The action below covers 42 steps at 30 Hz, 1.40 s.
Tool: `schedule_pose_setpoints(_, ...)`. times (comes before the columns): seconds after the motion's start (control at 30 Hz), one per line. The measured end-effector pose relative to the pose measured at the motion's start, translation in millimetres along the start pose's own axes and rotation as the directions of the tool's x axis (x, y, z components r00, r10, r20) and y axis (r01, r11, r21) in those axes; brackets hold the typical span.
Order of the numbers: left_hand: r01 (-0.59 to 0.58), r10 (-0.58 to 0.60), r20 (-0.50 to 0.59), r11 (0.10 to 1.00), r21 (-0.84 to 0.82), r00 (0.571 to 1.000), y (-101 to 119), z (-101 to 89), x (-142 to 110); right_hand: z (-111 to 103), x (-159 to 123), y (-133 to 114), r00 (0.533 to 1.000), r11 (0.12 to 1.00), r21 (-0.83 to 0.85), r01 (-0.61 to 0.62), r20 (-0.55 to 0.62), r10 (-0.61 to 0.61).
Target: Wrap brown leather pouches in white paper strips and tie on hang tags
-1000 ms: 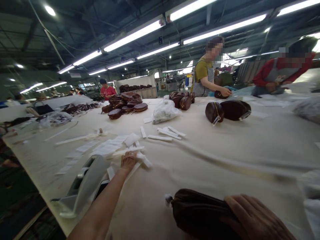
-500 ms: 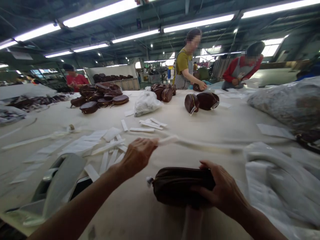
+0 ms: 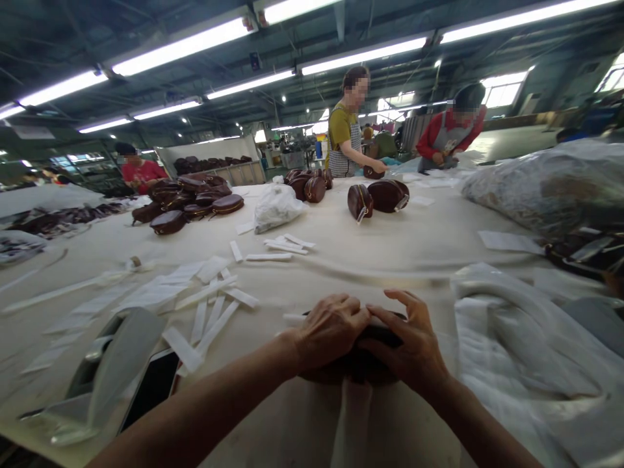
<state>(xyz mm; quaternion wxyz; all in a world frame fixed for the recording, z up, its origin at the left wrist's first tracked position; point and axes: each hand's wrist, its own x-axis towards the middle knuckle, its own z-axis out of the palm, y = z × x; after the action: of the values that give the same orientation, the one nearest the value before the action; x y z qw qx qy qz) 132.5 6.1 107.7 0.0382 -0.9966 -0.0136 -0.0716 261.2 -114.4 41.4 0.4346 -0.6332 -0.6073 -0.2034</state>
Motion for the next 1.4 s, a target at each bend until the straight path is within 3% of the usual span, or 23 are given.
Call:
schedule_pose_setpoints(0.1,-0.013,0.013,-0.008,0.997,-0.071,1.0,-8.7,-1.6,-7.9,-0.8,-2.6,0.7,0.998,0.999,-0.014,0.03,0.047,-0.029)
schedule_pose_setpoints(0.27,0.02,-0.045,-0.1,0.971,-0.239,0.994,-32.2,-3.1,-33.5,-4.8,1.2,1.8,0.992,0.985,0.159,-0.063,0.12,0.044)
schedule_pose_setpoints(0.37,0.022,-0.067,-0.11,0.929,-0.368,0.992,-32.7,3.4,-40.0,-7.7,6.0,3.7,0.983,0.956,0.258,-0.142,0.154,0.104)
schedule_pose_setpoints(0.53,0.118,-0.145,-0.137,0.975,-0.187,0.98,-12.6,13.3,-36.4,-10.3,7.8,3.6,0.972,0.951,0.228,-0.209,0.155,0.176)
schedule_pose_setpoints(0.7,0.112,-0.112,-0.164,0.994,-0.013,0.98,3.3,15.3,-32.4,-10.5,2.0,9.2,0.981,0.969,0.176,-0.173,0.114,0.155)
schedule_pose_setpoints(0.83,0.118,-0.097,-0.186,0.987,0.107,0.978,9.2,20.2,-29.8,-10.3,-3.4,21.1,0.975,0.978,0.14,-0.154,0.184,0.127)
schedule_pose_setpoints(1.1,0.111,-0.096,-0.18,0.991,0.078,0.979,11.8,23.0,-24.4,-22.8,8.1,13.9,0.966,0.968,0.159,-0.195,0.205,0.161)
schedule_pose_setpoints(1.4,0.09,-0.058,-0.255,0.989,0.116,0.965,11.5,24.3,-22.0,-25.4,5.1,15.6,0.957,0.943,0.207,-0.26,0.185,0.223)
